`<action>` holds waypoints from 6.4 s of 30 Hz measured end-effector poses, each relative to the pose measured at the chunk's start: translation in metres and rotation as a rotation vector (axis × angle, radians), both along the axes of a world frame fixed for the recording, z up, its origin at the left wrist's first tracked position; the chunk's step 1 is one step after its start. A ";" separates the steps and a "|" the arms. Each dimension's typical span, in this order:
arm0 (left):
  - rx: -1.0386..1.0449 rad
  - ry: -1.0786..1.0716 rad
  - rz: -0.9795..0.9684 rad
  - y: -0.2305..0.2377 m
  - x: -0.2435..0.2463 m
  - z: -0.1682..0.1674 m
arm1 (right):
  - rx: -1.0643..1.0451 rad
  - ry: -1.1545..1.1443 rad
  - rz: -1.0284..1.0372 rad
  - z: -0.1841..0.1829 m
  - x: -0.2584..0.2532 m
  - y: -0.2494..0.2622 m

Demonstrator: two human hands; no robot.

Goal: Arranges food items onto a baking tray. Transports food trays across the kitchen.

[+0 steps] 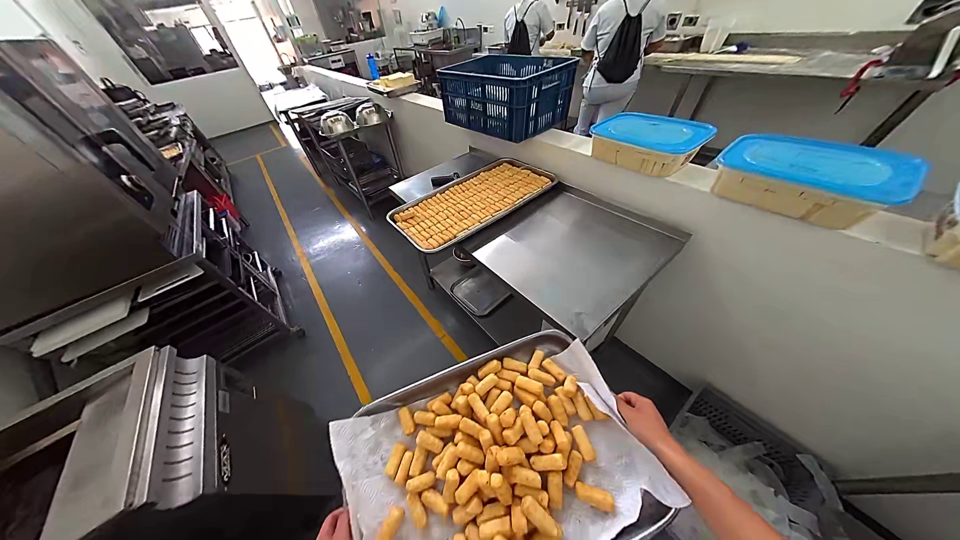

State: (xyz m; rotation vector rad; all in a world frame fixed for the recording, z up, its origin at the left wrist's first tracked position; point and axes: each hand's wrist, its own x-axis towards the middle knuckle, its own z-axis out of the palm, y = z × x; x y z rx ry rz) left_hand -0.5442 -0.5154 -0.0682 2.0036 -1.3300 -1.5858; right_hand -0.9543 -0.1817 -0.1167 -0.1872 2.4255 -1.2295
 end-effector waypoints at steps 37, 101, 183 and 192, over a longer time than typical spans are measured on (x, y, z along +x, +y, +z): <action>-0.421 0.208 -0.994 -0.382 -0.585 0.044 | -0.357 0.090 -0.160 0.037 -0.279 -0.269; -0.852 -0.463 -2.276 -0.703 -0.733 0.021 | 0.051 -0.280 -0.388 0.051 -0.223 -0.696; 0.610 0.319 -1.078 -0.601 -0.590 -0.041 | 0.322 0.435 0.690 0.062 -0.265 -0.634; 0.493 0.418 -0.354 -0.521 -0.603 -0.035 | 0.001 0.344 0.213 0.083 -0.292 -0.581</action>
